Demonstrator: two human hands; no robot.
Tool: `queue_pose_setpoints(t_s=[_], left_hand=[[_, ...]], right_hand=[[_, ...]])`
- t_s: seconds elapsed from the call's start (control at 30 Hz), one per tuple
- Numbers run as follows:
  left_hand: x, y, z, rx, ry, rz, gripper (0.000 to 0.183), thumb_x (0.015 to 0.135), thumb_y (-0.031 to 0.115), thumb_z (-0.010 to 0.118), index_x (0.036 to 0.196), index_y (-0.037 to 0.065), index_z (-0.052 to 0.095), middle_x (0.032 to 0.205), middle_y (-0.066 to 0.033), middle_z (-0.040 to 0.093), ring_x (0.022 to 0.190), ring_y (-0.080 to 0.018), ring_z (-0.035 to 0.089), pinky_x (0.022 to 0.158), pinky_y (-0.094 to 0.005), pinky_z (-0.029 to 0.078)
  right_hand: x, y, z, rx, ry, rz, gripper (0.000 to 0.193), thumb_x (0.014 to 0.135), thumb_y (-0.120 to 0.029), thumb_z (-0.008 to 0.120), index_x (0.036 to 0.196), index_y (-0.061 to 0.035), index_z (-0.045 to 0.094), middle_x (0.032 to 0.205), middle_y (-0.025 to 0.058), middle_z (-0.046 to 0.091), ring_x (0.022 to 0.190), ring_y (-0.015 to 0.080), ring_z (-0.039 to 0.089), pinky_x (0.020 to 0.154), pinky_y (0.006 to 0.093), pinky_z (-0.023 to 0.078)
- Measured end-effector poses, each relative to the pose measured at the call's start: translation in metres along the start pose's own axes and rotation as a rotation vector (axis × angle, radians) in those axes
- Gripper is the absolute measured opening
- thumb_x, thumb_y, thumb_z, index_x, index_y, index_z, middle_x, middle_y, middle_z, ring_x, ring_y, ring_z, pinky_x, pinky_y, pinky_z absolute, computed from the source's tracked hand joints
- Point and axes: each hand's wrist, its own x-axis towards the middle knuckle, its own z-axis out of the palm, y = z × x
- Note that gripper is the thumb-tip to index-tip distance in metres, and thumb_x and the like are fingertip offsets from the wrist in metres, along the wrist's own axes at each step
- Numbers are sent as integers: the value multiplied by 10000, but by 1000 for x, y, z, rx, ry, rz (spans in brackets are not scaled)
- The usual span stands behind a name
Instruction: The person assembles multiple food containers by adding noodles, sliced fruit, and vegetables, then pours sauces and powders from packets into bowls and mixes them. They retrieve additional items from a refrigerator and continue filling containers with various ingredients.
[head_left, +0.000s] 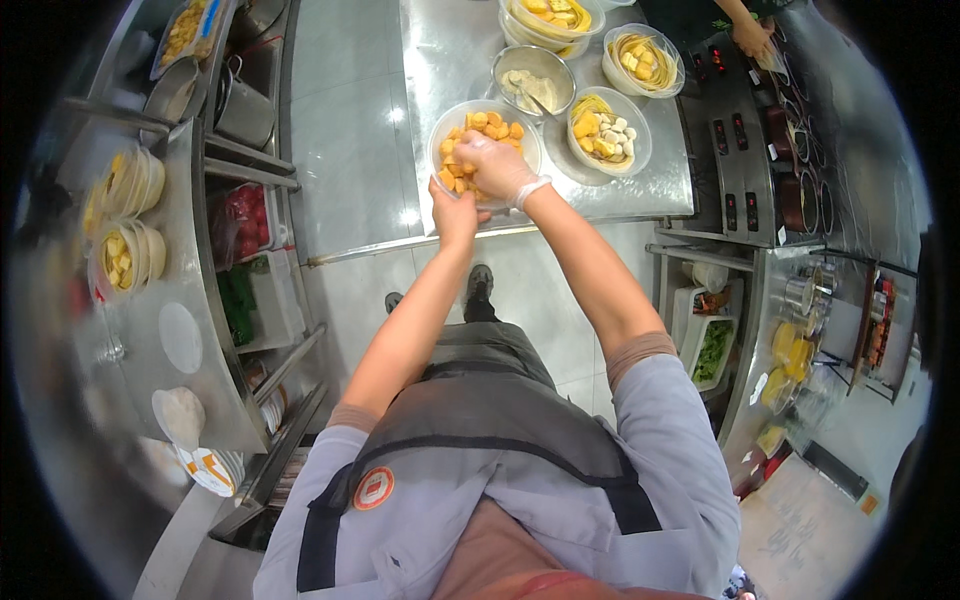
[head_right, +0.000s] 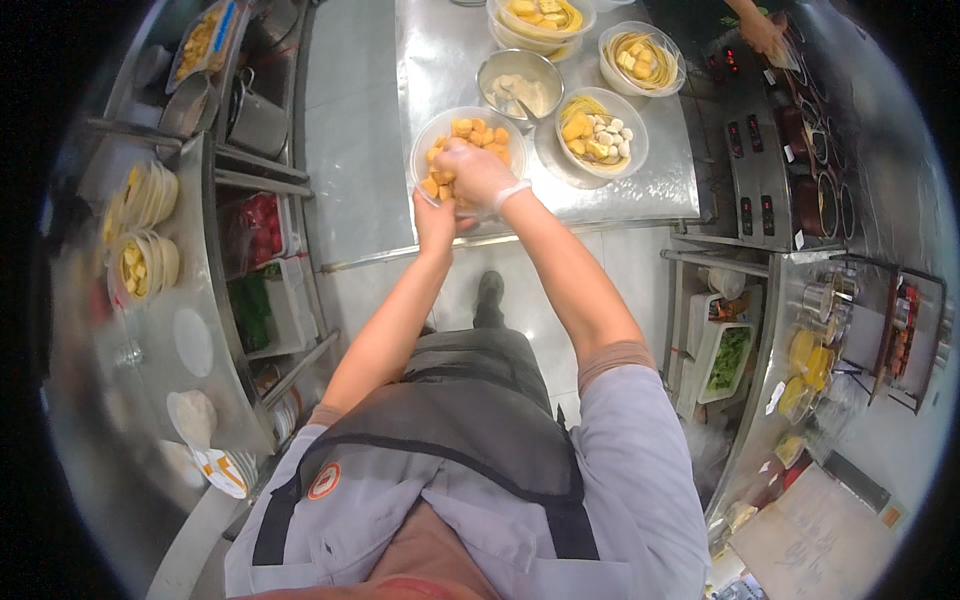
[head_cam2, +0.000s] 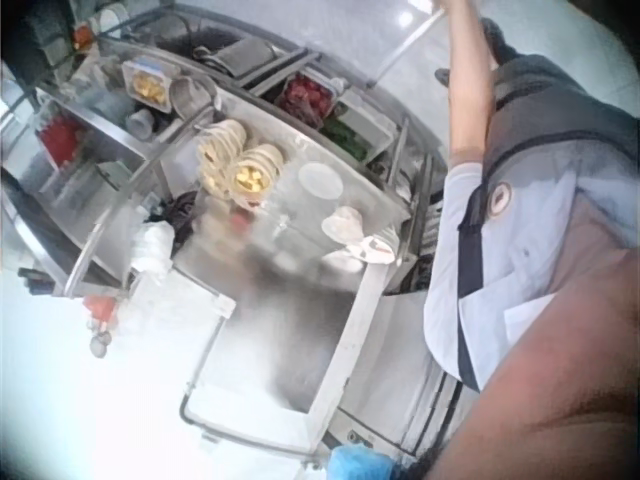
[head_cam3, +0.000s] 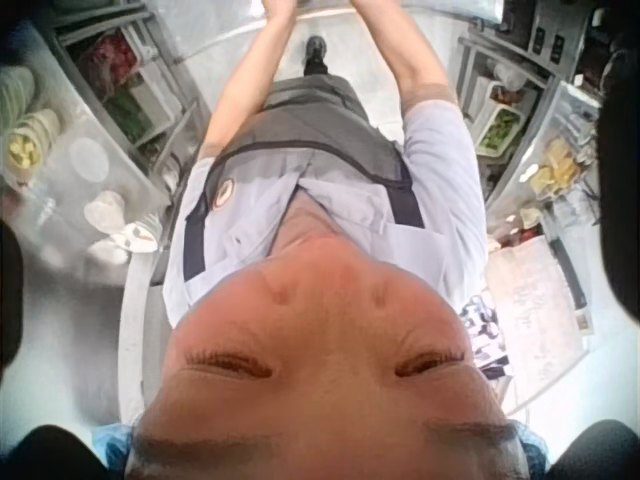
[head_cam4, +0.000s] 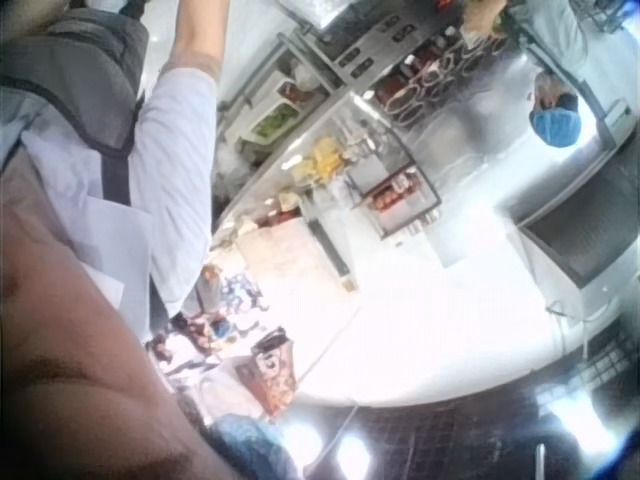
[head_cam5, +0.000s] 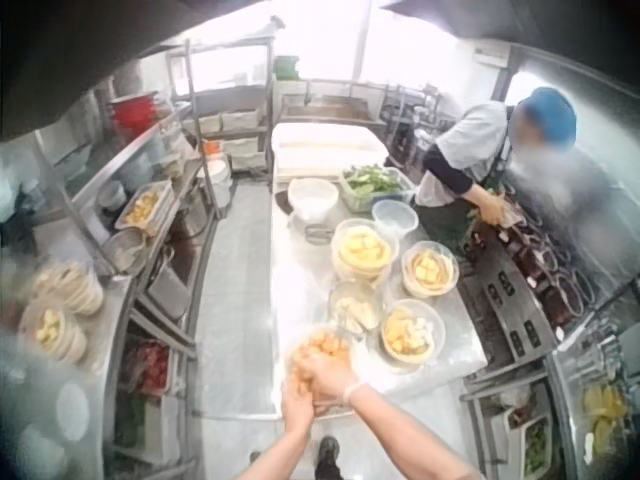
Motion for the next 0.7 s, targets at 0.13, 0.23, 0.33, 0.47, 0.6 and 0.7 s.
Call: queue_pose_setpoints(t_s=[0.13, 0.23, 0.33, 0.47, 0.6, 0.7], left_hand=[[1, 12, -20, 723, 223, 643, 745, 804, 106, 637, 1417, 51, 217, 1308, -197, 408, 1043, -338, 572, 718, -361, 554], [11, 28, -29, 1220, 71, 859, 590, 784, 163, 669, 1289, 42, 389, 1194, -170, 483, 999, -312, 575, 757, -379, 528], [26, 43, -29, 1488, -150, 825, 284, 760, 186, 662, 978, 22, 585, 918, -111, 601, 850, -262, 610, 690, -394, 516], [39, 48, -18, 1644, -234, 858, 225, 764, 171, 642, 911, 24, 555, 858, -128, 611, 722, -282, 646, 614, -371, 532], [45, 44, 1, 1794, -228, 860, 228, 769, 160, 628, 934, 37, 530, 817, -149, 614, 649, -271, 663, 558, -347, 541], [50, 41, 12, 1920, -236, 877, 236, 790, 166, 603, 965, 39, 508, 819, -158, 621, 655, -250, 672, 531, -333, 546]], right_hand=[[-4, 12, -23, 28, 61, 109, 309, 729, 14, 542, 1012, -106, 575, 1073, 112, 541, 1024, 312, 534, 828, 406, 460], [-15, 9, -26, -129, 17, 120, 339, 720, -62, 584, 1056, -100, 560, 1108, 135, 534, 1026, 341, 510, 849, 409, 464], [-26, -1, -11, -264, 25, 173, 401, 713, -128, 611, 1107, -94, 543, 1140, 176, 513, 1017, 382, 496, 865, 423, 463], [-27, -2, 9, -246, 108, 228, 350, 746, -118, 584, 1092, -89, 541, 1081, 198, 503, 980, 400, 497, 815, 436, 476], [-19, 4, 11, -222, 163, 215, 247, 768, -106, 573, 1012, -82, 539, 1036, 181, 505, 944, 384, 509, 765, 426, 494], [-18, -1, 9, -291, 168, 261, 237, 775, -132, 588, 1000, -87, 531, 1041, 157, 507, 935, 360, 524, 711, 401, 525]])
